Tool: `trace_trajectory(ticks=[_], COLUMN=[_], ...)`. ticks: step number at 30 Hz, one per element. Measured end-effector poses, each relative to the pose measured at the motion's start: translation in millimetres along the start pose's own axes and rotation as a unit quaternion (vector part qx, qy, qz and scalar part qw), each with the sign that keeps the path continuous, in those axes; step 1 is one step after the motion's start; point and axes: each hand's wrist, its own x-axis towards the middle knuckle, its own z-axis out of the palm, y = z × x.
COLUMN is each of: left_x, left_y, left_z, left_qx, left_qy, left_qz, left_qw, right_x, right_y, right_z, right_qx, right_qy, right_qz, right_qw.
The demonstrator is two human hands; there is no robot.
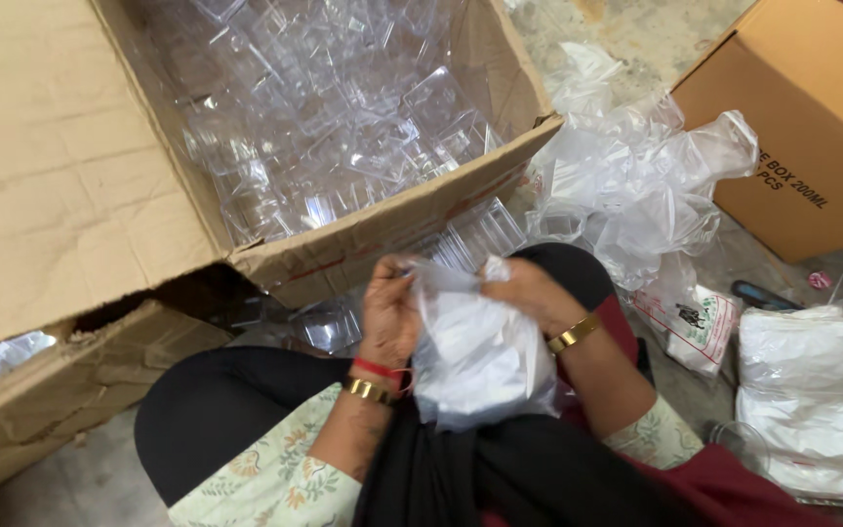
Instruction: The person sits on the floor and packs clear plastic square boxes from a large carton into white plastic bags, opening each bag, filling it with boxes, and setting filled bags aside with other completed bags.
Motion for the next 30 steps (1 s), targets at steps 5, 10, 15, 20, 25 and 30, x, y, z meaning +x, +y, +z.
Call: trace_trajectory(ticks=[5, 10, 15, 20, 25, 30], left_x=[72.6, 96.1, 62.9, 47.8, 53.9, 71.9], left_y=[-83.5, -109.7, -63.6, -30.9, -29.4, -47.1], left_z=[-11.2, -15.9, 6.9, 37.1, 29.2, 0.9], left_qx=[0.083, 0.236, 0.125, 0.209, 0.29, 0.361], left_qy=[0.044, 0.202, 0.083, 0.012, 0.043, 0.035], left_qz=[0.082, 0.158, 0.009, 0.022, -0.022, 0.023], left_qw=[0.992, 0.937, 0.989, 0.978, 0.956, 0.932], right_x=[47.0, 71.7, 21.0, 3.5, 19.6, 39.8], right_y=[-46.4, -60.5, -54.6, -49.4, -20.5, 10.9], right_z=[-14.0, -14.3, -12.6, -22.7, -35.6, -54.0], right_qx=[-0.516, -0.575, -0.38, -0.199, -0.18, -0.088], right_qy=[0.35, 0.299, 0.273, 0.166, 0.149, 0.11], right_qz=[-0.101, -0.176, -0.28, -0.178, -0.059, -0.073], right_qw=[0.776, 0.741, 0.838, 0.949, 0.971, 0.987])
